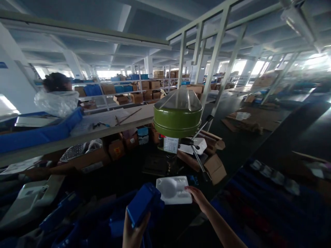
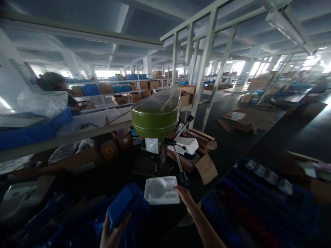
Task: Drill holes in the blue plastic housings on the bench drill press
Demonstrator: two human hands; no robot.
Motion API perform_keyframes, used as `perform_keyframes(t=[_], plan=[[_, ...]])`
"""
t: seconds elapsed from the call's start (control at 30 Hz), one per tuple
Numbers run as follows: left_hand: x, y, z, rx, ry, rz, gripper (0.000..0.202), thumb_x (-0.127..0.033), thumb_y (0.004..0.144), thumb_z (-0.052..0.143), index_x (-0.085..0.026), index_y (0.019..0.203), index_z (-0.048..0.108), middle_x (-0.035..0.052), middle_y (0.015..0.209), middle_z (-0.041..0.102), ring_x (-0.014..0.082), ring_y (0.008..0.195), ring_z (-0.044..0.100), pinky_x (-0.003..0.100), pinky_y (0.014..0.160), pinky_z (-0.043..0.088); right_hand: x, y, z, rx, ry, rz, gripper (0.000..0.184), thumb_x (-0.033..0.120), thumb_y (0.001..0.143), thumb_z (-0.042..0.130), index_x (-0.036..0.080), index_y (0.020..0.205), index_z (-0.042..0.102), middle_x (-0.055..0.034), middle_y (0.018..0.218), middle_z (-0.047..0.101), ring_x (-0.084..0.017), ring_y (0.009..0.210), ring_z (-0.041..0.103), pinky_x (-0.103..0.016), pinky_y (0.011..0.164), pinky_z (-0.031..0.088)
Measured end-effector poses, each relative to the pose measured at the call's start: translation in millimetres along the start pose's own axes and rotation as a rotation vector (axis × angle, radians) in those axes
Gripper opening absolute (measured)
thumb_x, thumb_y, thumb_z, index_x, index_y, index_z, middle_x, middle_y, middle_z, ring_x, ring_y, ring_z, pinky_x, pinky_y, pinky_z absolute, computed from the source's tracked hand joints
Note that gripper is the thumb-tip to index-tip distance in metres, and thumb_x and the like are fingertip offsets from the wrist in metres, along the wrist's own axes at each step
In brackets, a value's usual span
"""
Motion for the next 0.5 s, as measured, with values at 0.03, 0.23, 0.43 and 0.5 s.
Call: perform_keyframes(t=[0.03, 0.23, 0.43, 0.5], plan=[[5, 9, 8.2, 0.028, -0.007, -0.016, 0.068, -0.045, 0.05, 0.083, -0.02, 0.107, 0.053, 0.0049, 0.09, 0.064, 0.0236, 0.087, 0.065, 0.031, 0.075, 0.055, -2, 7, 1, -0.005, -0.027, -0.026, 0.055, 0.061, 0.058, 0.064, 0.014, 0.086, 0.069, -0.014, 0.096, 0.067, -0.029, 0.093, 0.063, -0.041, 0.081, 0.05], [23, 64, 53.5, 0.277, -0.023, -0.034, 0.074, -0.036, 0.046, 0.083, -0.018, 0.107, 0.046, 0.0017, 0.09, 0.059, 0.0153, 0.081, 0.061, 0.025, 0.076, 0.051, -34, 6, 14, 0.033, -0.15, -0.172, 0.069, 0.042, 0.054, 0.074, 0.018, 0.116, 0.059, -0.0132, 0.128, 0.054, -0.029, 0.119, 0.051, -0.041, 0.099, 0.042], [43, 92, 71.9, 0.389, 0.147, 0.017, 0.063, -0.037, 0.046, 0.081, -0.016, 0.095, 0.048, 0.0003, 0.078, 0.057, 0.0156, 0.073, 0.058, 0.026, 0.068, 0.049, -50, 8, 24, 0.126, -0.246, -0.237, 0.07, 0.03, 0.065, 0.065, 0.019, 0.131, 0.046, -0.0139, 0.132, 0.05, -0.025, 0.116, 0.054, -0.04, 0.095, 0.046], [57, 97, 73.2, 0.362, 0.187, 0.006, 0.063, -0.039, 0.045, 0.08, -0.015, 0.093, 0.048, 0.0009, 0.077, 0.057, 0.016, 0.072, 0.057, 0.027, 0.068, 0.048, -50, 12, 26, 0.157, -0.27, -0.25, 0.065, 0.03, 0.069, 0.061, 0.018, 0.131, 0.046, -0.014, 0.127, 0.053, -0.025, 0.109, 0.059, -0.039, 0.089, 0.05]])
Point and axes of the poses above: each hand's wrist, its own y-axis towards the middle knuckle, its own z-axis out of the palm, x = y × z, the point moved 1 cm from there along y, towards the middle knuckle
